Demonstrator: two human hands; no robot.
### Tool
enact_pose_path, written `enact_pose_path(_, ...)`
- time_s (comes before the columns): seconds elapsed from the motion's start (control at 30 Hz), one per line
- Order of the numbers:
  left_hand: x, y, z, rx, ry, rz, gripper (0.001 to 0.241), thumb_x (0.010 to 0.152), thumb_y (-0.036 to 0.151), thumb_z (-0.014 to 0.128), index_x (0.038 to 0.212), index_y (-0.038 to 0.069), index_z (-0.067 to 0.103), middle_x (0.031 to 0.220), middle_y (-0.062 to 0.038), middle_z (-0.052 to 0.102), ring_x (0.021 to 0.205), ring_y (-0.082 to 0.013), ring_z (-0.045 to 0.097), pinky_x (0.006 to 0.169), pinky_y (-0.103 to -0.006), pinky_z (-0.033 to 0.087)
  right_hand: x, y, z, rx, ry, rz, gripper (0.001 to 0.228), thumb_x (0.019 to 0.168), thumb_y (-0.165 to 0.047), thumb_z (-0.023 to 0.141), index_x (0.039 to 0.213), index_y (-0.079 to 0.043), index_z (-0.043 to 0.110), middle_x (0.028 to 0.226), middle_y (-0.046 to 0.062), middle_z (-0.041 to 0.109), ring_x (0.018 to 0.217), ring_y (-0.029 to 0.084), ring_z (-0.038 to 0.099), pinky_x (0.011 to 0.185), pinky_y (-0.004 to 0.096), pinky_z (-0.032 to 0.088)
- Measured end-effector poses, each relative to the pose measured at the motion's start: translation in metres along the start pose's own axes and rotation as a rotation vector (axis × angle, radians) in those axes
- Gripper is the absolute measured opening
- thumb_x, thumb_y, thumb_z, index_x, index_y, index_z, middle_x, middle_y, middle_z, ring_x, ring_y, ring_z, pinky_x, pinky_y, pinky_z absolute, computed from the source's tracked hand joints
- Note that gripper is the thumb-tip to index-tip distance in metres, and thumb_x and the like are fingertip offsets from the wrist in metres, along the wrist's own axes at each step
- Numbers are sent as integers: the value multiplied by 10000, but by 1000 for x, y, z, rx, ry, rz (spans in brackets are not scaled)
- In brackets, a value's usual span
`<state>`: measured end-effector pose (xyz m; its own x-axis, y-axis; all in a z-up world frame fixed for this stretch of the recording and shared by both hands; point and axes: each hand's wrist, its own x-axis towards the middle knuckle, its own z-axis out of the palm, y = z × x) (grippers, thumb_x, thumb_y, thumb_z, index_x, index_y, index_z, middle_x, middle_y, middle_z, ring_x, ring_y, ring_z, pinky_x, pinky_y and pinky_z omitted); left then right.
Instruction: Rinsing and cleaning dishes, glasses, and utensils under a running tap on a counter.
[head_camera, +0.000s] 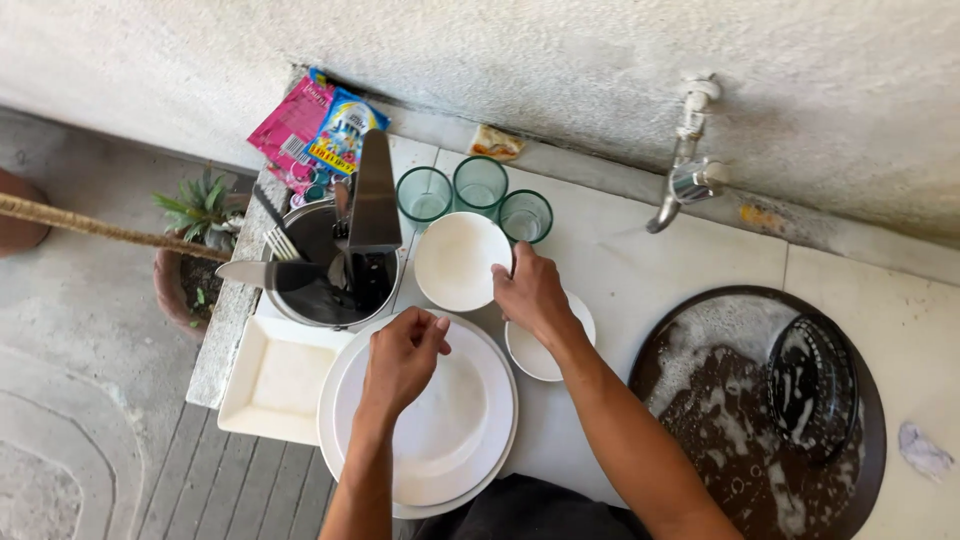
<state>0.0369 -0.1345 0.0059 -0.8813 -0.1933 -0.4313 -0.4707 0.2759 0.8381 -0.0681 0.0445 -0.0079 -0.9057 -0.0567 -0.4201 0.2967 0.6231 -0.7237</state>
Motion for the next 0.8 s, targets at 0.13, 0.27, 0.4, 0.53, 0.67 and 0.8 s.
enact_pose_path(0.13,5,6,7,52,-6,20,306,945,307,674,818,30,705,653,-45,734,556,-92,594,530,-257,460,-11,-4,-25,151,-62,38,201,932,-135,583,985,58,569,733,154,699,504,234,704,439,355,584)
enact_pose_path(0.27,14,10,17,-105,-95,-33,393,985,419,585,985,28,624,829,-128,736,626,-183,645,565,-333,520,-28,17,-71,175,-40,-65,185,919,-122,606,990,47,634,652,125,690,447,172,653,400,321,532)
enact_pose_path(0.4,30,14,77,-562,-457,36,750,985,490,558,1546,165,182,1412,-193,536,1091,-315,701,864,-442,626,-40,65,-119,150,-57,57,214,918,-119,612,1062,22,685,639,100,712,433,136,621,388,335,501)
enact_pose_path(0.53,47,60,162,-433,-486,-4,793,947,486,601,1550,186,183,1505,-123,415,1236,-323,594,915,-470,568,-33,111,-143,110,75,142,213,918,-128,624,1070,0,702,644,86,713,439,143,592,420,319,486)
enact_pose_path(0.67,71,84,205,-353,-394,-29,675,914,450,605,1500,190,395,1302,-127,640,1086,-304,654,845,-456,550,-27,145,-155,332,212,133,212,955,-130,613,1015,44,717,644,89,657,463,137,553,435,308,453)
enact_pose_path(0.8,85,66,209,-66,-333,75,513,955,428,611,1381,143,588,1166,-107,743,1061,-229,704,928,-375,525,-38,134,-150,287,287,88,201,962,-143,592,1010,33,677,632,81,673,464,124,605,456,303,510)
